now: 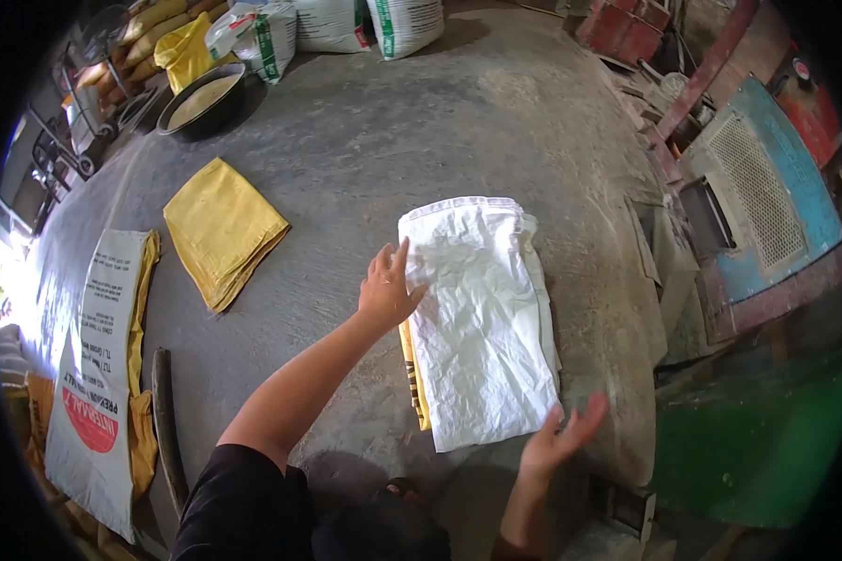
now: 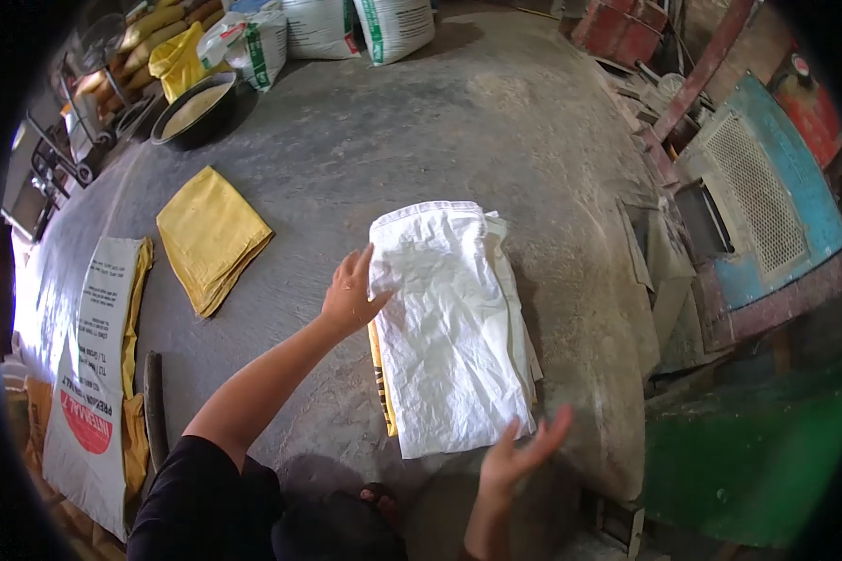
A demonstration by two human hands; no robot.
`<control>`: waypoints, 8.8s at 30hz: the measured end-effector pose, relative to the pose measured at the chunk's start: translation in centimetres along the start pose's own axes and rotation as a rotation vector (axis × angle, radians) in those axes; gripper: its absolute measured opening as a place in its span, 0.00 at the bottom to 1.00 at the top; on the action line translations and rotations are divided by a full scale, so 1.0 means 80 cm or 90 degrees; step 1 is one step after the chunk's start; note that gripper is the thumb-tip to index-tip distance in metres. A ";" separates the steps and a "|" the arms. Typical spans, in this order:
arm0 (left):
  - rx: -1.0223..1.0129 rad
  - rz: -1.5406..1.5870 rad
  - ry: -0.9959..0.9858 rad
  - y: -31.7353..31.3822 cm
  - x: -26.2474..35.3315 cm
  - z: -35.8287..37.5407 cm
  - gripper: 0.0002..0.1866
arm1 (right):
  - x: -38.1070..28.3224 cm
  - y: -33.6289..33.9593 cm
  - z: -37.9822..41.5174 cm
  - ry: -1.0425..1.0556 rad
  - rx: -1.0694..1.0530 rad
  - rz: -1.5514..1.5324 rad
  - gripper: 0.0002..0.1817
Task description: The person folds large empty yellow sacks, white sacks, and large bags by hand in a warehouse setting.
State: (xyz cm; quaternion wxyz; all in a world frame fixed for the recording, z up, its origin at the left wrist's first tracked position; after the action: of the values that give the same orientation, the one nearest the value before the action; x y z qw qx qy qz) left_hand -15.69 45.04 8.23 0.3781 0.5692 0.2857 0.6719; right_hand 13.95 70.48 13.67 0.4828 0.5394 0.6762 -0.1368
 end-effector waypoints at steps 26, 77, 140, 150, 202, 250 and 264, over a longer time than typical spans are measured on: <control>-0.375 -0.504 -0.047 0.096 -0.312 0.161 0.32 | 0.061 -0.358 0.077 0.191 -0.642 0.419 0.40; 0.393 -0.015 0.510 0.345 -0.988 0.348 0.29 | -0.353 -0.845 0.539 0.428 -0.799 0.434 0.28; -0.128 0.165 0.030 -0.113 -0.637 -0.003 0.42 | -0.647 -0.372 0.035 0.131 -0.679 -0.742 0.11; 0.197 0.342 0.055 -0.043 -0.600 0.062 0.33 | -0.688 -0.303 -0.073 0.103 -0.667 -0.853 0.11; -1.068 0.392 0.204 -0.108 -0.429 0.253 0.26 | -0.527 0.027 -0.190 0.183 -0.207 -0.352 0.11; 0.421 -0.138 0.502 0.603 -0.911 0.199 0.11 | -0.399 -0.482 -0.194 0.301 -0.260 0.608 0.11; 0.511 0.153 0.440 0.511 -0.990 0.295 0.35 | -0.253 -0.624 0.177 0.495 -0.776 0.270 0.35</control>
State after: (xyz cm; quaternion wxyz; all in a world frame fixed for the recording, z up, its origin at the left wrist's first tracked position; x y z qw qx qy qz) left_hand 5.25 -44.59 2.48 -0.0644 0.4432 0.5606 0.6965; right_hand -22.87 29.37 6.04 0.4380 0.3049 0.6354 0.5580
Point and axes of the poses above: each hand's wrist, its own z-axis away from the middle knuckle, its own y-axis out of the back of the hand, x = y × z, the point moved 10 cm from there along -z, towards the middle knuckle, and after that the axes turned 9 degrees about y, right-handed, at the moved point
